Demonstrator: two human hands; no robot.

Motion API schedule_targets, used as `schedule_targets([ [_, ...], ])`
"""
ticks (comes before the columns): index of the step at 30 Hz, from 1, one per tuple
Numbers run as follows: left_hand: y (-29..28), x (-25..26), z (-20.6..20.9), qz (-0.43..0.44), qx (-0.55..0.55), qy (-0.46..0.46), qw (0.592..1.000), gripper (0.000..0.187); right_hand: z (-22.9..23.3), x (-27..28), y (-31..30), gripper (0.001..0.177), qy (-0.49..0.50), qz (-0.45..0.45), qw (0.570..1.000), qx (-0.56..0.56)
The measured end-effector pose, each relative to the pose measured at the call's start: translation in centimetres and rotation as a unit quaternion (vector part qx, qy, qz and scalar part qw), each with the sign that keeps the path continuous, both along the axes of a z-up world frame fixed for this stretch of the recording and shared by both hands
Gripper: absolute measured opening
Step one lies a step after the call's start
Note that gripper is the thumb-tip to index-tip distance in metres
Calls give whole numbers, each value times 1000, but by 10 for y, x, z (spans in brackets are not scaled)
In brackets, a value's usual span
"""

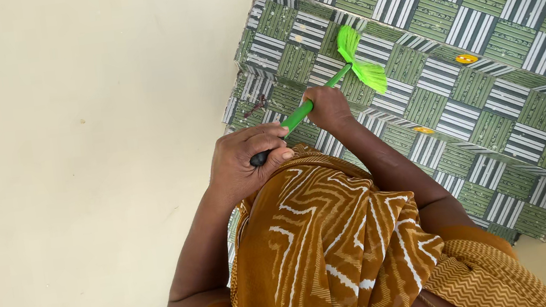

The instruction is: The person sweeps a patterned floor using a green broom. They move the broom back and forth across the surface, gathering debris into a pile.

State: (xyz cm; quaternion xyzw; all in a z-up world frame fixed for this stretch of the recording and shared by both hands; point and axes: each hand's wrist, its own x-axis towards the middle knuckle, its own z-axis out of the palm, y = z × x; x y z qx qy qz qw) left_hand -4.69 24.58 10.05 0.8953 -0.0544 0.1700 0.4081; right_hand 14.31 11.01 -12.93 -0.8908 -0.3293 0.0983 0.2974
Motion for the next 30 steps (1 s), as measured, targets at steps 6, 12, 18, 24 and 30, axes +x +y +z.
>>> schedule_targets([
  [6,67,-4,8,56,85,-53,993,23,7,12,123,8,-3,43,997,66],
  [12,109,2,14,51,153,-82,984,30,6,22,179,11,-3,93,991,96],
  [18,118,-30,63,-37,165,-133,977,34,49,-33,168,15,2,155,987,52],
  [24,117,-71,124,-113,143,-210,960,39,120,-92,135,16,10,177,983,38],
  [30,103,-55,79,-79,182,-229,953,38,95,-33,124,9,-19,111,993,-18],
])
